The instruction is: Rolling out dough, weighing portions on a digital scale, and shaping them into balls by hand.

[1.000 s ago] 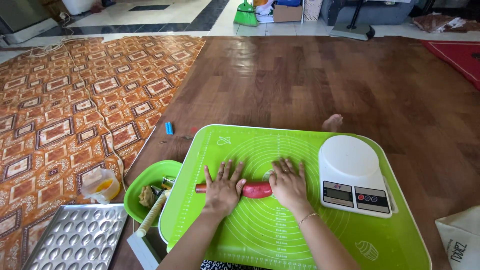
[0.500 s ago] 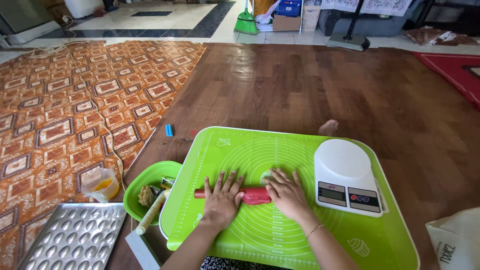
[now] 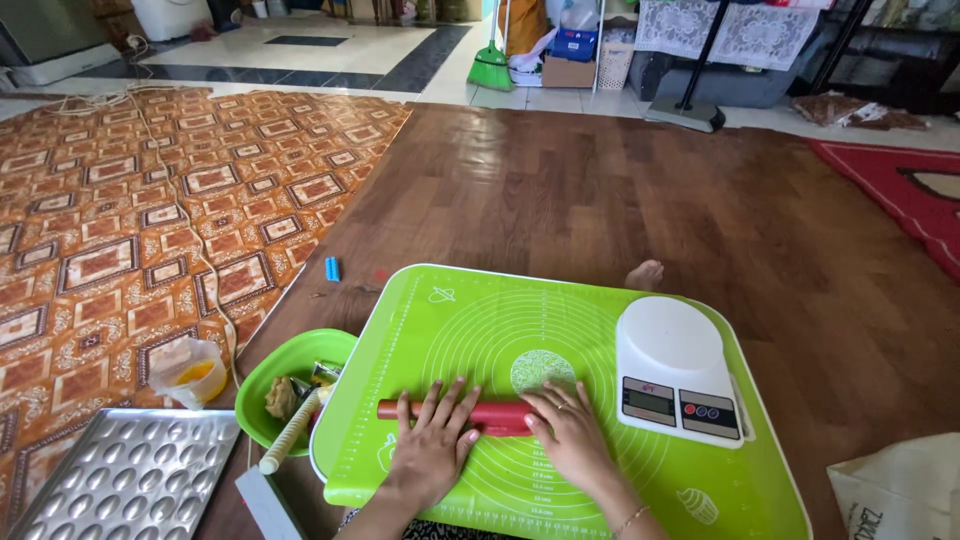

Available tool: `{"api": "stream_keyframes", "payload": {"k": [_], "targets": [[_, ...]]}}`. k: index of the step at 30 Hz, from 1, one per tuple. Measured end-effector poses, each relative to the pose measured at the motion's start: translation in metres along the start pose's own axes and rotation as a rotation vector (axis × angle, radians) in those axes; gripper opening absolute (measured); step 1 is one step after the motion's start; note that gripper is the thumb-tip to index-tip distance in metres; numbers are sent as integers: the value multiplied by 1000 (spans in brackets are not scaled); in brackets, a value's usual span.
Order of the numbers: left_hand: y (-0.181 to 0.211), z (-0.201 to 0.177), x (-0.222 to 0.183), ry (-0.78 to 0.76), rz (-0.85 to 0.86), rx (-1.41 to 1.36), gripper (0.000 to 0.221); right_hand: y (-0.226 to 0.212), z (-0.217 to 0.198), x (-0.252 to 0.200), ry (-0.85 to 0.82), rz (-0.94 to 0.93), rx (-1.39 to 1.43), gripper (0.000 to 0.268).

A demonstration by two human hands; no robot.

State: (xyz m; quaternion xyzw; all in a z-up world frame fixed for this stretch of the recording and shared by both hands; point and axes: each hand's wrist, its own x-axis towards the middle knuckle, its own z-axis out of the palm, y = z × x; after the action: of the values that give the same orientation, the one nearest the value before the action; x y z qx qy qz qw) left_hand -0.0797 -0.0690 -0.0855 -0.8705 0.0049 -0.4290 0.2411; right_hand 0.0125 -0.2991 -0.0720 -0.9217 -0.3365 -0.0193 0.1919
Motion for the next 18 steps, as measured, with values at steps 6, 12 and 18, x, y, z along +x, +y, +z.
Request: {"api": "stream_keyframes", "payload": {"k": [6, 12, 18], "targets": [[-22, -86, 52, -1153, -23, -597, 66, 3, 13, -19, 30, -16, 60, 46], [-4, -34, -17, -26, 56, -48, 84, 7, 20, -39, 153, -153, 4, 57], [-10, -45, -29, -14, 105, -120, 106, 22, 30, -62, 205, -283, -280, 83]]}}
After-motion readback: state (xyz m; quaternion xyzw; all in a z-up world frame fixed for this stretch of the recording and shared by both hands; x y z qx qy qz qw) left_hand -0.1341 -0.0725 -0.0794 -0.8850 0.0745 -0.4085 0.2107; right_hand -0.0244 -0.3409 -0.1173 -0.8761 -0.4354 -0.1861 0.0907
